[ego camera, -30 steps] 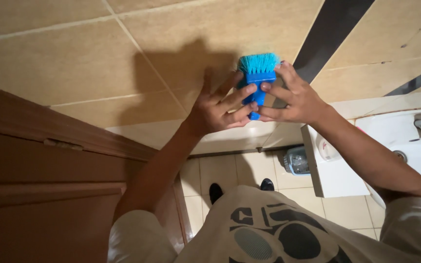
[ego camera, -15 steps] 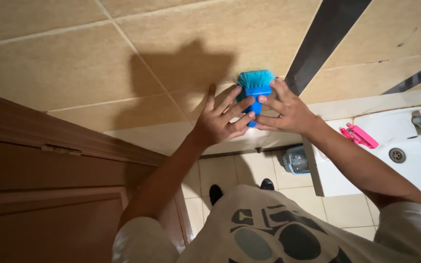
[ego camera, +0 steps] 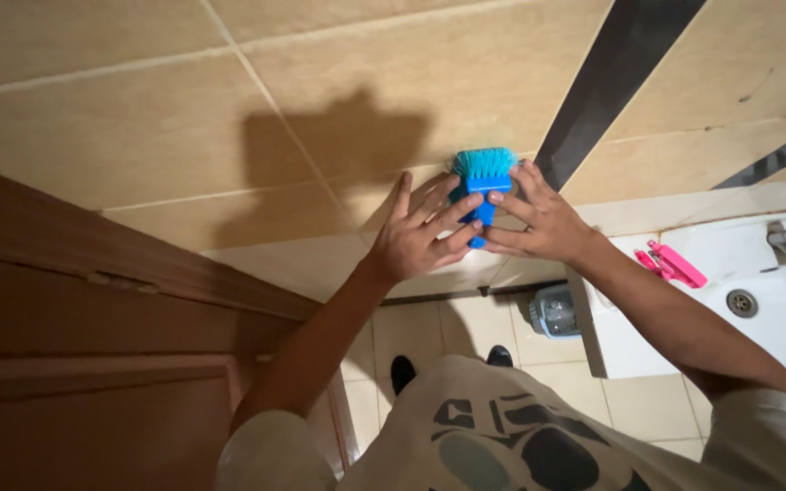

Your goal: The person uses a blue scrub brush to clean the grout lines on the tiled wall and floor of a bathroom. They scrub the wall near the door frame and then move to scrub the floor tiles near the sink and toilet.

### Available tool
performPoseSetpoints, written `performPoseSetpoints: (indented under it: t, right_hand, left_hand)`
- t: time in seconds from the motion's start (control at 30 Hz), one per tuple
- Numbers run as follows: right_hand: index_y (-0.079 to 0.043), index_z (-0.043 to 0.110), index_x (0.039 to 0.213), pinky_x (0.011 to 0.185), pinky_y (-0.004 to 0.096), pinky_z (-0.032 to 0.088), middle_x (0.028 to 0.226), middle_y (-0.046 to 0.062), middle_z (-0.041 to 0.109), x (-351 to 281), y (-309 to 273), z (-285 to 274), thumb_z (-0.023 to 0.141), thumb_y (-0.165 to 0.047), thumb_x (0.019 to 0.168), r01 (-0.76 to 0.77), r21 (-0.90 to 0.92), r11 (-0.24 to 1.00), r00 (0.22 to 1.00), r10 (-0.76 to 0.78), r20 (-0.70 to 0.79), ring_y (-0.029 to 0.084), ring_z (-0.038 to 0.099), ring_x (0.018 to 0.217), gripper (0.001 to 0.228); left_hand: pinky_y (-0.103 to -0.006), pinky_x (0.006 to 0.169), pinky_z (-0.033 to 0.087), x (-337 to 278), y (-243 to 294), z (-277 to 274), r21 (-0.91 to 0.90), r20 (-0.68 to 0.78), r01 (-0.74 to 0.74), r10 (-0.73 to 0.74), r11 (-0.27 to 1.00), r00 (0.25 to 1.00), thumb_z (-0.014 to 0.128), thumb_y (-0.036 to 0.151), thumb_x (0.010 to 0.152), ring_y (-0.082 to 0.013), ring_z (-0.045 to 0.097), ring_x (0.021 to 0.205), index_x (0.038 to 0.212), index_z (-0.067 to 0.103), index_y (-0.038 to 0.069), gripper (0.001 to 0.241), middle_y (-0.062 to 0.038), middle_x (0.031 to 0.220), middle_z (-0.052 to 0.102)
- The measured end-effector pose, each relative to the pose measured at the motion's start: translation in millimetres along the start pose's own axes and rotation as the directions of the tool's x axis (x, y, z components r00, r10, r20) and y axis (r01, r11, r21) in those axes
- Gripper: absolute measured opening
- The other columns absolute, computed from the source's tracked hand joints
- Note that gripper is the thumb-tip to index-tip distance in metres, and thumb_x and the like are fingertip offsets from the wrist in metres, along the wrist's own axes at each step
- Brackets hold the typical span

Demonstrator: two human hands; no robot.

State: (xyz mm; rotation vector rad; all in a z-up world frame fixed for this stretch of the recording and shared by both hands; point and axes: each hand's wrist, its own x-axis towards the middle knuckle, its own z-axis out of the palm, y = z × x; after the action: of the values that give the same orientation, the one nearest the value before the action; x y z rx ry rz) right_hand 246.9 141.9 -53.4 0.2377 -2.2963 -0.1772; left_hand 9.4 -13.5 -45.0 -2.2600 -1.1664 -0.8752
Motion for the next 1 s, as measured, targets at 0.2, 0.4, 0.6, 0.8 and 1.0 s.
performPoseSetpoints:
  t: [0.2,0.4,0.6,0.8,1.0]
  right_hand:
    - [-0.022,0.067,0.109,0.116,0.068,0.039,0.16,0.012,0.036,11,-3,-13,0.092,-0.034,0.083,-0.028,0.01,1.0,1.0,0.027,0.008,0.049,0.037,0.144,0.038]
    - [-0.022,0.068,0.108,0.112,0.068,0.043,0.159,0.013,0.037,24,3,-26,0.093,-0.034,0.083,-0.009,0.012,1.0,1.0,0.009,-0.017,0.051,0.041,0.141,0.037]
    - [-0.025,0.07,0.109,0.114,0.069,0.04,0.16,0.011,0.037,49,13,-49,0.094,-0.035,0.081,0.023,0.003,1.0,0.999,-0.023,-0.04,0.049,0.04,0.142,0.038]
    - [-0.024,0.07,0.109,0.117,0.068,0.039,0.16,0.011,0.038,56,13,-56,0.094,-0.034,0.082,0.027,0.006,1.0,0.998,-0.027,-0.058,0.048,0.039,0.145,0.038]
    - [-0.023,0.068,0.112,0.116,0.069,0.04,0.16,0.012,0.038,35,7,-39,0.093,-0.034,0.081,-0.014,0.05,0.999,0.999,0.016,-0.032,0.05,0.038,0.145,0.041]
  left_hand:
    - [-0.0789,0.12,0.019,7,2,-2,0.021,-0.001,0.0,0.0,1.0,1.0,0.088,0.042,0.089,-0.0358,0.04,0.153,0.14,0.052,0.025,0.065,-0.002,0.166,0.038]
    - [-0.0791,0.118,0.024,25,0,-17,0.059,-0.016,-0.025,0.026,0.998,1.0,0.088,0.046,0.088,-0.0359,0.042,0.151,0.14,0.05,0.025,0.067,-0.002,0.166,0.037]
    - [-0.067,0.131,0.035,38,-18,-27,-0.078,0.03,-0.089,0.091,0.993,0.995,0.09,0.033,0.091,-0.0399,0.033,0.161,0.152,0.047,0.025,0.076,-0.001,0.174,0.034]
    - [-0.0748,0.117,0.026,57,-18,-43,-0.001,-0.048,-0.143,0.143,0.99,0.989,0.095,0.038,0.086,-0.0344,0.027,0.158,0.15,0.046,0.025,0.081,0.0,0.169,0.031]
    - [-0.0793,0.116,0.025,47,-6,-40,0.03,-0.01,-0.098,0.098,0.995,0.995,0.093,0.043,0.083,-0.0367,0.034,0.154,0.146,0.046,0.024,0.08,-0.001,0.168,0.032]
